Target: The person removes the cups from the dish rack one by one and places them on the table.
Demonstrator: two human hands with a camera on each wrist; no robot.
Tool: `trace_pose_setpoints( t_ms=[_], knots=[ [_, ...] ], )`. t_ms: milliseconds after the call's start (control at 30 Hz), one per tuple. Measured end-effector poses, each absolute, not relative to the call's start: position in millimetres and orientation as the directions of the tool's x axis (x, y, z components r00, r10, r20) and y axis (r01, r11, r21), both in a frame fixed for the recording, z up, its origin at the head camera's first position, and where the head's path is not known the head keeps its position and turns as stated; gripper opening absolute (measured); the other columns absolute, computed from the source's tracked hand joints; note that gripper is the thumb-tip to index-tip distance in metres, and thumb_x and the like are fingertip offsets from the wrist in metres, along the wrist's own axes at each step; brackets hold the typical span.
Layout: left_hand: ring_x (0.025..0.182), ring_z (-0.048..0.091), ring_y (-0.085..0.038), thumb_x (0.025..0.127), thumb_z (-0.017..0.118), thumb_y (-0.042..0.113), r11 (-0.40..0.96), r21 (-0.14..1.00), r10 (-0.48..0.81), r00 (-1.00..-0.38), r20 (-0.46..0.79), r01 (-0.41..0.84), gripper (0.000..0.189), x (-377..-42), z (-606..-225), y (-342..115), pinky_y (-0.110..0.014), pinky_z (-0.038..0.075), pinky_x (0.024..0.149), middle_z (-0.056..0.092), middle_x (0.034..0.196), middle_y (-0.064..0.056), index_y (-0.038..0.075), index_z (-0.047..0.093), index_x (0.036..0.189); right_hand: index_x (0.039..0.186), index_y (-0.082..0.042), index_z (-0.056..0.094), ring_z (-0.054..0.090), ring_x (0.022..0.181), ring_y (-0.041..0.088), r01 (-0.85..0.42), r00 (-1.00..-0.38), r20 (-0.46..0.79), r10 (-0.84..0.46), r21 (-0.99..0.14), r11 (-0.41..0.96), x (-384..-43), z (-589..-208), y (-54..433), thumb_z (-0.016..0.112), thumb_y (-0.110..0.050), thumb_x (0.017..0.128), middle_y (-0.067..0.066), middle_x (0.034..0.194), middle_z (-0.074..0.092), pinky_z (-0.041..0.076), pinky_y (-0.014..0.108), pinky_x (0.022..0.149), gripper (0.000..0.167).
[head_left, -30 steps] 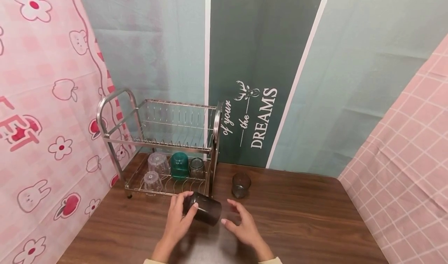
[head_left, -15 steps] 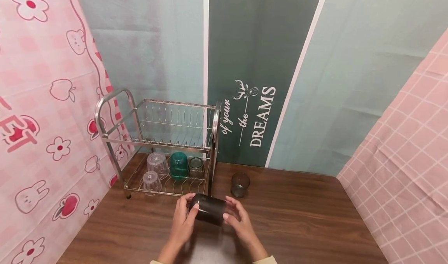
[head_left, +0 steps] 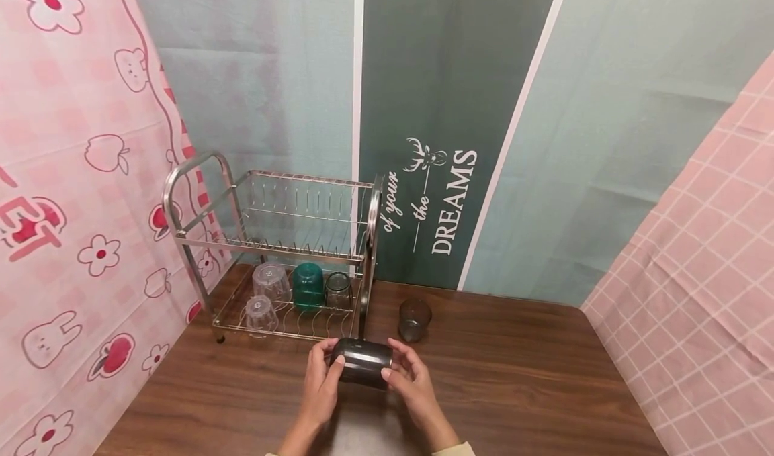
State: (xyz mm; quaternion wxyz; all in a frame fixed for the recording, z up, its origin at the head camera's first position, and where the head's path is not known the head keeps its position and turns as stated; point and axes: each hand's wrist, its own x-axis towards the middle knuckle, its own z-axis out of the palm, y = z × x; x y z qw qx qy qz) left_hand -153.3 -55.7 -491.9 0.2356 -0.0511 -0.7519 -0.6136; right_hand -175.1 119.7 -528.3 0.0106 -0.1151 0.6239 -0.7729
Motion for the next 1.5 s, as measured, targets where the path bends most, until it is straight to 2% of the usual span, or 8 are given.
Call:
trace_pose_setpoints(
  t_ms=[100,333,567,700,933,1100,1333,1500],
  knots=[
    [0.096,0.048,-0.026,0.083,0.052,-0.008,0.244,0.896,-0.202,-0.884,0.422,0.372,0.028,-151,-485,-56,-0.021,0.038,0.083,0.050,0.107,-0.019,-0.013,0.049,0.110,0.131,0.008,0.041,0.058,0.094,0.023,-0.136,-0.972,0.174,-0.158,-0.964,-0.228,-175,-527,120,0.062,0.001,0.080,0.018,0.111,0.052,0.047,0.026,0.065,0.056],
    [0.098,0.051,-0.022,0.088,0.049,0.001,0.288,0.869,-0.147,-0.878,0.455,0.402,0.030,-161,-513,-64,-0.025,0.039,0.084,0.052,0.112,-0.011,-0.004,0.052,0.118,0.127,0.010,0.045,0.054,0.102,0.028,-0.217,-0.961,0.246,-0.125,-0.954,-0.205,-174,-521,121,0.064,0.006,0.077,0.025,0.117,0.050,0.045,0.029,0.085,0.054],
    [0.099,0.052,-0.016,0.089,0.056,0.010,0.420,0.780,-0.049,-0.846,0.530,0.464,0.033,-162,-520,-74,-0.034,0.042,0.083,0.052,0.114,-0.005,0.004,0.053,0.122,0.126,0.008,0.047,0.054,0.102,0.029,-0.249,-0.951,0.272,-0.148,-0.956,-0.156,-170,-513,125,0.064,0.008,0.076,0.026,0.117,0.051,0.047,0.034,0.083,0.052],
    [0.104,0.054,-0.018,0.084,0.066,0.015,0.580,0.641,0.036,-0.802,0.596,0.502,0.039,-165,-519,-82,-0.041,0.046,0.082,0.052,0.115,-0.004,0.008,0.056,0.121,0.124,0.004,0.052,0.053,0.103,0.030,-0.258,-0.955,0.266,-0.128,-0.963,-0.079,-170,-507,134,0.068,0.008,0.074,0.026,0.120,0.050,0.050,0.033,0.077,0.052],
    [0.092,0.059,-0.024,0.074,0.075,0.013,0.713,0.464,0.120,-0.743,0.658,0.526,0.039,-173,-514,-95,-0.041,0.049,0.073,0.054,0.107,-0.010,0.007,0.063,0.111,0.125,0.000,0.053,0.050,0.106,0.037,-0.226,-0.968,0.219,-0.120,-0.973,0.047,-176,-492,149,0.071,0.005,0.074,0.024,0.121,0.050,0.050,0.031,0.076,0.054],
    [0.092,0.059,-0.029,0.072,0.076,0.012,0.742,0.429,0.140,-0.744,0.653,0.516,0.039,-176,-510,-105,-0.044,0.049,0.073,0.054,0.108,-0.015,0.006,0.063,0.108,0.124,0.004,0.052,0.052,0.101,0.043,-0.231,-0.968,0.213,-0.135,-0.963,0.136,-174,-473,154,0.071,0.006,0.074,0.027,0.115,0.053,0.051,0.029,0.072,0.054],
    [0.091,0.058,-0.034,0.072,0.077,0.012,0.769,0.411,0.140,-0.757,0.638,0.489,0.036,-181,-505,-119,-0.048,0.048,0.073,0.053,0.107,-0.017,0.005,0.064,0.105,0.122,0.001,0.056,0.053,0.099,0.043,-0.288,-0.957,0.264,-0.117,-0.902,0.323,-181,-464,164,0.073,0.002,0.072,0.026,0.112,0.055,0.048,0.045,0.076,0.053],
    [0.095,0.056,-0.035,0.072,0.077,0.012,0.780,0.414,0.135,-0.771,0.622,0.470,0.035,-183,-502,-126,-0.049,0.047,0.076,0.054,0.107,-0.019,0.004,0.065,0.104,0.122,0.002,0.056,0.054,0.098,0.040,-0.269,-0.963,0.248,-0.103,-0.897,0.350,-185,-461,169,0.073,0.002,0.071,0.025,0.112,0.055,0.047,0.049,0.076,0.053]
  ],
)
